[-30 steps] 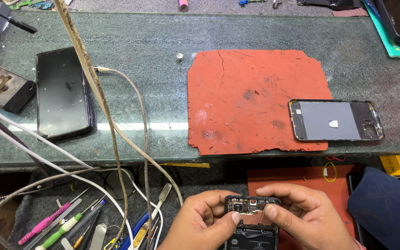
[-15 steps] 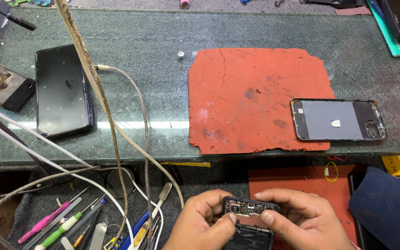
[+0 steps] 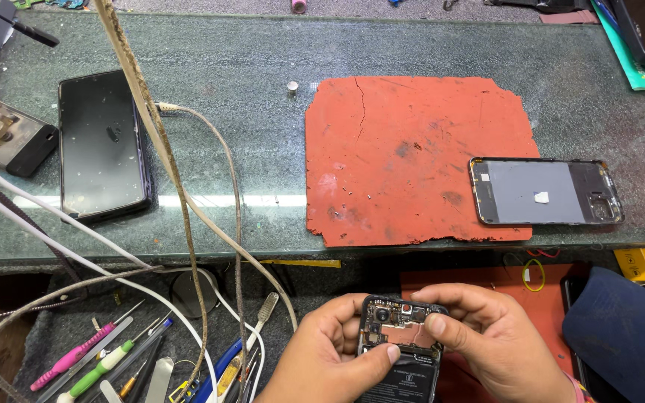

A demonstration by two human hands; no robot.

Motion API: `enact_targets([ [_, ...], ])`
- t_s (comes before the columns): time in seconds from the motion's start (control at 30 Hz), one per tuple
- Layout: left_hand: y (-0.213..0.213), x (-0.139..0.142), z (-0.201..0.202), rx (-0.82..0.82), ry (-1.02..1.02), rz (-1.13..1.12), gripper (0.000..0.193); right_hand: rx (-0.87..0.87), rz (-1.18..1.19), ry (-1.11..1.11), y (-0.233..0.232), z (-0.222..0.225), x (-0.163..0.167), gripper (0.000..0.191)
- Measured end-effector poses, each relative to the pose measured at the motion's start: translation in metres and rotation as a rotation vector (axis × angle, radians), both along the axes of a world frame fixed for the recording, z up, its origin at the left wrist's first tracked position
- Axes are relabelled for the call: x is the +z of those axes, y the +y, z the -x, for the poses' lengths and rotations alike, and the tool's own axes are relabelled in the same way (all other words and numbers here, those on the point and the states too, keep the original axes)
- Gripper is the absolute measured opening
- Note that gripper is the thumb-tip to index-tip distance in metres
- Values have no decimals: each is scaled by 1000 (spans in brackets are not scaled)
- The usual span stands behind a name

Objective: The person disassembles a smartphone at a repair bench. They pry open the phone's back cover, work the battery loose by hand, and use a green-handled screwdriver to unscrew and remove internal components from the phone body.

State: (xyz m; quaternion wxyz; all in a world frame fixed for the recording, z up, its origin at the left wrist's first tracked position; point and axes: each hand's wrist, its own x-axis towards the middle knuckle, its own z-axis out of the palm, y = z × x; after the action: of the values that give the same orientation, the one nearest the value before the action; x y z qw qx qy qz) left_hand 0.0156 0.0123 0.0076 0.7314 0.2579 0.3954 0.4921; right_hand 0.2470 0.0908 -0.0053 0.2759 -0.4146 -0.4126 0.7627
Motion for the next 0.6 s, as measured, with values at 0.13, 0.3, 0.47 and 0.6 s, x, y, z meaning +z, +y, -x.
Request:
enact_targets([
  [0.13, 1, 5, 3, 1, -16, 36, 41, -21, 22, 22, 0, 2, 1, 36],
  [0.3, 2, 4, 3, 17, -88, 68, 43, -20, 63, 27, 3, -3, 0, 38],
  [0.47, 2, 2, 3, 32, -141, 50, 43, 10, 99, 31, 7, -5, 3, 39],
  [0.6, 3, 1, 3, 109, -133, -25, 44, 270, -31, -100, 5, 3, 12, 42],
])
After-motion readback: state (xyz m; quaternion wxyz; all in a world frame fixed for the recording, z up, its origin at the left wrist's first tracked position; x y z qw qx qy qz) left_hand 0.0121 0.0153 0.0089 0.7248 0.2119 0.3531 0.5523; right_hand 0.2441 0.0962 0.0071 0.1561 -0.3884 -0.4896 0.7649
